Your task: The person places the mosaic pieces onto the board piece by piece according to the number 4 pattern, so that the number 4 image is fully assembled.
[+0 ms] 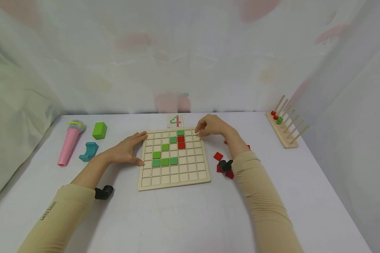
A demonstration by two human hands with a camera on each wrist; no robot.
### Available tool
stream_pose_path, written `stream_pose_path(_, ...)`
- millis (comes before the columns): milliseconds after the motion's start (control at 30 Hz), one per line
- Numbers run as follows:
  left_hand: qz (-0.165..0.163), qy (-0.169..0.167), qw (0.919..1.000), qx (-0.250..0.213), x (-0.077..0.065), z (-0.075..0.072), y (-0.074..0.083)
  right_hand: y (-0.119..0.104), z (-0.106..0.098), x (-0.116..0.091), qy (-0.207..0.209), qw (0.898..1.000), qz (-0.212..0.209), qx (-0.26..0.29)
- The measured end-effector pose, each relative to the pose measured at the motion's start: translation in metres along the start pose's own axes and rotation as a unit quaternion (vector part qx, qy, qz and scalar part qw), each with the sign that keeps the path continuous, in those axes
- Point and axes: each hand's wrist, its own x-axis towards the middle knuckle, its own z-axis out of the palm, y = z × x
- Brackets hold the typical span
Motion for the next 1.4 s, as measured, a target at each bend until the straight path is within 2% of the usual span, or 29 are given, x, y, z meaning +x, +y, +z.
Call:
stream_pose_path(300,0.005,0.002,1.0000,0.002,0.000,0.000,0.001,0.034,-0.023,-0.024,0.000,0.999,0.047,0.004)
stream_pose_path(633,0.011,0.005,0.9999,0.010,0.001,0.000,0.000,0.064,-0.040,-0.042,-0.067,0.995,0.069,-0.005)
stream_pose_path(1033,0.012,0.004,0.9999,0.002,0.001,0.001,0.000,0.075,-0.038,-0.046,-0.115,0.991,0.067,0.033)
stream_pose_path(1400,0.011,0.003,0.9999,0.000,0.001,-0.001,0.002,0.080,-0.033,-0.049,-0.109,0.991,0.066,0.027)
